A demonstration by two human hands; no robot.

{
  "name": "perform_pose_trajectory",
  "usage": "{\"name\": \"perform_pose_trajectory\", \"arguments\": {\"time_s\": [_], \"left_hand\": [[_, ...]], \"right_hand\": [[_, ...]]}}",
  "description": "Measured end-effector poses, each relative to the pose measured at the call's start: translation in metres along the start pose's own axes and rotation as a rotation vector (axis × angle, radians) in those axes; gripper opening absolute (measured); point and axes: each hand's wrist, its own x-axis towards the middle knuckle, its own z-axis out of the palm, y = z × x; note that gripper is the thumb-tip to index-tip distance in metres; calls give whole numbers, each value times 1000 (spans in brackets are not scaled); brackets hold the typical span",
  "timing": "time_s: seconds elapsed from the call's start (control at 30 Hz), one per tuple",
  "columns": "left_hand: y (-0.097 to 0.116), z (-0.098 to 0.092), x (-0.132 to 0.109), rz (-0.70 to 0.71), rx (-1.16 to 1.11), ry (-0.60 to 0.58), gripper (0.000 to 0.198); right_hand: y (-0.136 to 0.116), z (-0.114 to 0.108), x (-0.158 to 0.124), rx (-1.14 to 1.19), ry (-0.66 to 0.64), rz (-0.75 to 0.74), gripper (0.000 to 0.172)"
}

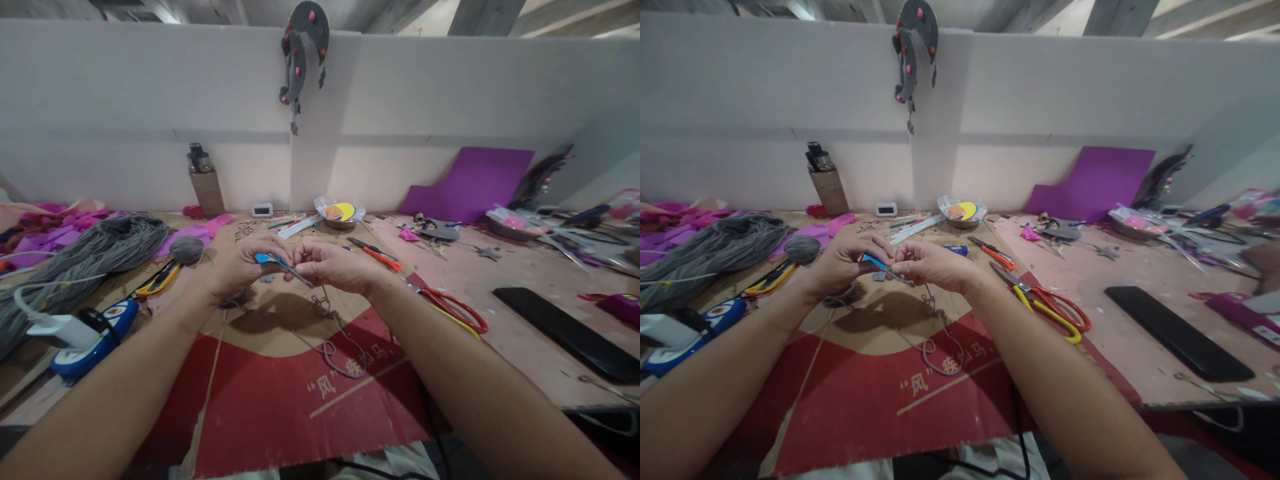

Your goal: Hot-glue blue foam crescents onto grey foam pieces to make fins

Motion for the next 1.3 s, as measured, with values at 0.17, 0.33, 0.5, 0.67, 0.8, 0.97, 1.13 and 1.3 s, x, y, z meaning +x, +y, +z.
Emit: {"name": "perform_pose_trajectory", "arguments": {"time_s": [0.17,0.33,0.5,0.67,0.8,0.97,1.13,1.3], "left_hand": [[1,9,1,27,205,150,23],[-15,12,5,-267,54,368,50],[-16,13,6,-599,-763,155,28],[-10,22,4,-640,-766,134,38],[-10,23,4,-646,-650,126,32],[-10,21,3,-613,-555,128,33],[-16,21,3,-569,-389,107,31],[-20,12,4,-511,-185,434,32]], "right_hand": [[-1,-2,0,6,101,-8,30],[2,-9,4,-13,216,-64,28],[6,-14,7,-118,233,-124,25],[7,-9,7,-360,227,-205,21],[4,-1,5,-621,296,-241,16],[6,1,6,-708,345,-270,18],[8,1,7,-794,371,-302,20],[9,-2,7,-762,448,-273,33]]}}
